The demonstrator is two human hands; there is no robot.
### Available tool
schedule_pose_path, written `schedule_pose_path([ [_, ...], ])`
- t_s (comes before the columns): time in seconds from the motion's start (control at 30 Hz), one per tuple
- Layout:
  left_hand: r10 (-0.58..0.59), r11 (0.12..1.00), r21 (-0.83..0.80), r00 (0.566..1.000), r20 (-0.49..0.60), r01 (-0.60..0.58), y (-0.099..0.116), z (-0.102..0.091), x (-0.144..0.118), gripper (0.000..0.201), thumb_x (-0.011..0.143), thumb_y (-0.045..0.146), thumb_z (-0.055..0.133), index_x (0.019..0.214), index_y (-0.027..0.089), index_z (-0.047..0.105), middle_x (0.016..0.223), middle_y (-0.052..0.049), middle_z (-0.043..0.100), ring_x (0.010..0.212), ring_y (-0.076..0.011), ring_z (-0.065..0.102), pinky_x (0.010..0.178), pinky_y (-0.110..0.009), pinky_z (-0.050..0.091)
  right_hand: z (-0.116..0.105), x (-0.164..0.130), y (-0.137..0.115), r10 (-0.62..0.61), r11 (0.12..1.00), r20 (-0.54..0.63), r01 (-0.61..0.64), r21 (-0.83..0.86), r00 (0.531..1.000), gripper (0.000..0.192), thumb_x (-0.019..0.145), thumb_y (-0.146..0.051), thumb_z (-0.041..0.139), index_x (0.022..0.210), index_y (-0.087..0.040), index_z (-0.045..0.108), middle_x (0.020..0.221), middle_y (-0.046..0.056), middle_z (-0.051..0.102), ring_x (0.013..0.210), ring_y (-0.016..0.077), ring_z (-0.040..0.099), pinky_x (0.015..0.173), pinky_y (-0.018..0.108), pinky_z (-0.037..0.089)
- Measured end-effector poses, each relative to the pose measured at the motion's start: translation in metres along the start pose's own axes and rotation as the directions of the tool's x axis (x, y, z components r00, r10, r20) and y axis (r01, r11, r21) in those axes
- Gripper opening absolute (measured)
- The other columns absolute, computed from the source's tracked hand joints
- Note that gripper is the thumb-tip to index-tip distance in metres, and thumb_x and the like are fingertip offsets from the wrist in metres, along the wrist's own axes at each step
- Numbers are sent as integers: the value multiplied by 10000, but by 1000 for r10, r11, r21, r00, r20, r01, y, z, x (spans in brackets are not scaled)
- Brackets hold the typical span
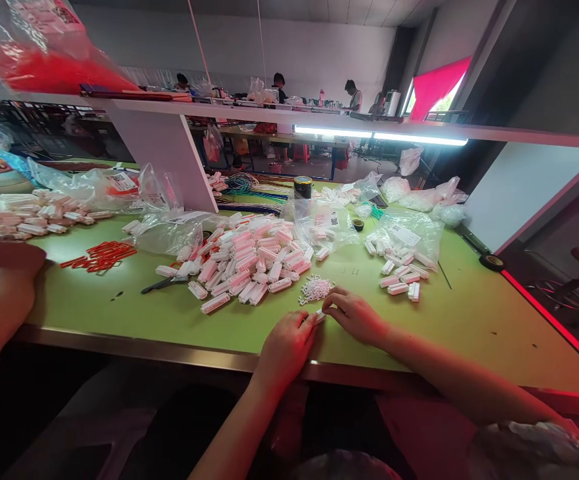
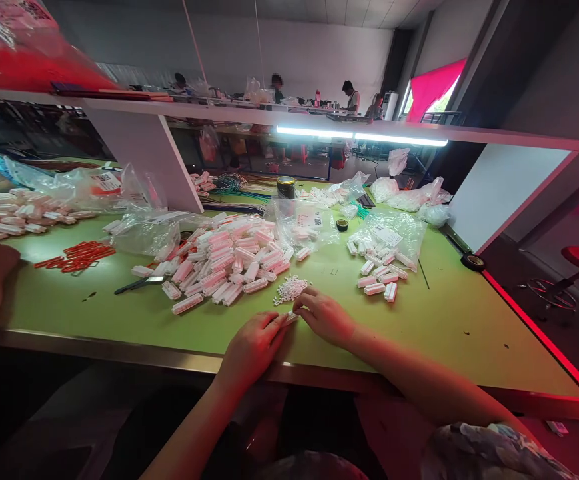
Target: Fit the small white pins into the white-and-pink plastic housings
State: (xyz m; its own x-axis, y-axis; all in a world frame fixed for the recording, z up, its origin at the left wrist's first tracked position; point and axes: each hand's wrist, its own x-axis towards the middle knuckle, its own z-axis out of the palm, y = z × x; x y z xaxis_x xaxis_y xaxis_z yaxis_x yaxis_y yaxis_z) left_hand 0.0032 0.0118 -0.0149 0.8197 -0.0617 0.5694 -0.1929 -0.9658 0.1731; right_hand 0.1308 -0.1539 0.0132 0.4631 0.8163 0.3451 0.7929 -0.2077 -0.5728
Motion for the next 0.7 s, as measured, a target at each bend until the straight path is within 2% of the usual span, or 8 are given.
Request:
schedule_pose_path([
  [0.2, 3, 1000, -10, 1000, -5, -3, 0, -1, 0, 245, 1017, 263, 472, 1094, 167, 683, 975, -84, 697, 863, -218, 643, 758, -344, 555, 2, -1, 1, -10, 998, 14, 11, -67, 1000, 152, 986, -151, 508, 931, -184, 646, 966, 50, 627, 893, 165, 607, 800, 268, 467],
  [0.37, -8, 1000, -12, 1000, -3, 8, 0, 0, 0, 246, 1016, 280, 478, 1109, 175, 680, 971, -79, 693, 857, -214, 644, 748, -335, 550, -4, -3, -3, -43, 985, 37, 49, -164, 998, 191, 990, -174, 499, 965, -199, 687, 1025, 64, 661, 894, 165, 644, 788, 260, 478],
  [0.5, -11, 1000, -9, 1000, 3, 11, 1, 0, 1, 240, 1013, 284, 486, 1102, 182, 684, 958, -76, 693, 848, -216, 645, 744, -337, 547, -8, -4, -7, -27, 971, 14, 29, -238, 1000, 183, 998, -194, 498, 988, -197, 682, 1020, 64, 664, 867, 160, 648, 757, 249, 466],
  [0.57, -9, 1000, -5, 1000, -4, 9, 1, 0, 2, 230, 1008, 278, 497, 1092, 178, 686, 955, -79, 694, 846, -218, 646, 746, -338, 546, -8, -4, -8, -13, 949, 47, 28, -315, 999, 177, 1001, -202, 500, 985, -194, 676, 1012, 57, 664, 821, 153, 639, 715, 245, 445],
  [0.7, -12, 1000, 3, 1000, 0, 12, 1, -1, 2, 225, 1008, 283, 499, 1076, 178, 687, 950, -77, 696, 834, -212, 644, 733, -326, 542, -6, -3, -13, 1, 853, 194, 100, -512, 981, 186, 1013, -199, 483, 976, -192, 665, 1004, 50, 661, 728, 144, 593, 630, 252, 372],
])
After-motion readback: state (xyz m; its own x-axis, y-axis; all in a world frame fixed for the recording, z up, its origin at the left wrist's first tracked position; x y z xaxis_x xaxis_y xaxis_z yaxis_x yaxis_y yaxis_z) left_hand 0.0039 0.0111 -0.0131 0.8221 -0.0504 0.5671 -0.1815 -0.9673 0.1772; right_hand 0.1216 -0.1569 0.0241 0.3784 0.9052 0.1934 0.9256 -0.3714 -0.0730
